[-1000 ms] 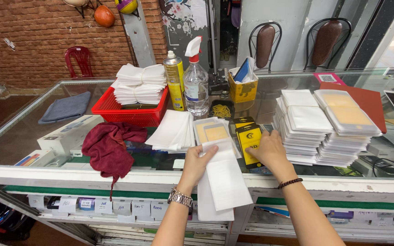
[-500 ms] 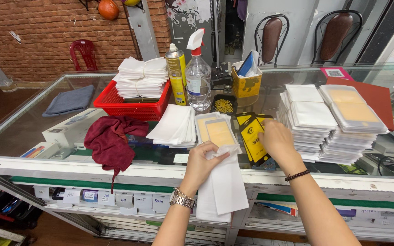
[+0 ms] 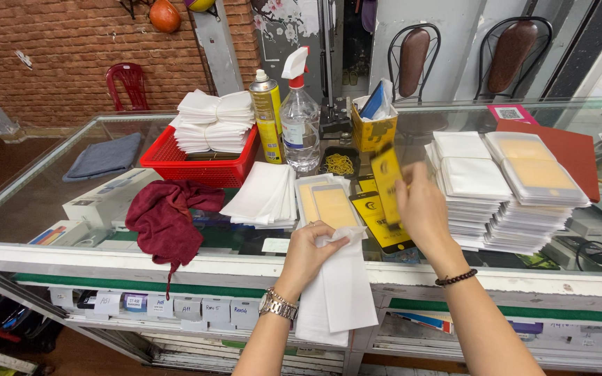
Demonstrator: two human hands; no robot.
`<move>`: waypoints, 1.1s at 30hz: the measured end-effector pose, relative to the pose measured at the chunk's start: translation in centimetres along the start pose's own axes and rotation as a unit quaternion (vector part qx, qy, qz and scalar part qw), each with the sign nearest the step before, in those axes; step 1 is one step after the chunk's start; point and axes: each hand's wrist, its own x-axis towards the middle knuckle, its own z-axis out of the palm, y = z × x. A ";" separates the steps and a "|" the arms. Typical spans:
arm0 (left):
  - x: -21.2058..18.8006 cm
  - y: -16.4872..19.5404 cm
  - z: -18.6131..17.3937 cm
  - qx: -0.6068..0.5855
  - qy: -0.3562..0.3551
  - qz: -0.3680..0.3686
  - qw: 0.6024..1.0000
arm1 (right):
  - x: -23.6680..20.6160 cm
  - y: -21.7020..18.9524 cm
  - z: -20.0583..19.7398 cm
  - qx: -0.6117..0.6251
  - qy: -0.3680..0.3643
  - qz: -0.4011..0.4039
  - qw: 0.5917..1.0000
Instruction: The person wipes a phone screen with a red cloth, then takes tempered glass screen protectors from plastic sleeves, wraps each one in a white paper sleeve, and stacks the wrapped protectors, placing finished stacks into a red basket on the counter.
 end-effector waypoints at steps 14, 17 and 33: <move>-0.1 -0.2 -0.1 -0.115 -0.037 -0.013 0.993 | -2.9 -0.9 2.0 0.583 -0.061 0.083 0.806; -0.4 -0.7 -0.1 -0.284 -0.065 -0.114 0.950 | -2.7 -0.6 1.7 0.590 -0.089 0.078 0.798; -1.9 -1.7 -2.0 -0.311 -0.148 -0.192 0.919 | 1.1 -4.4 1.5 0.412 -0.314 -0.004 0.855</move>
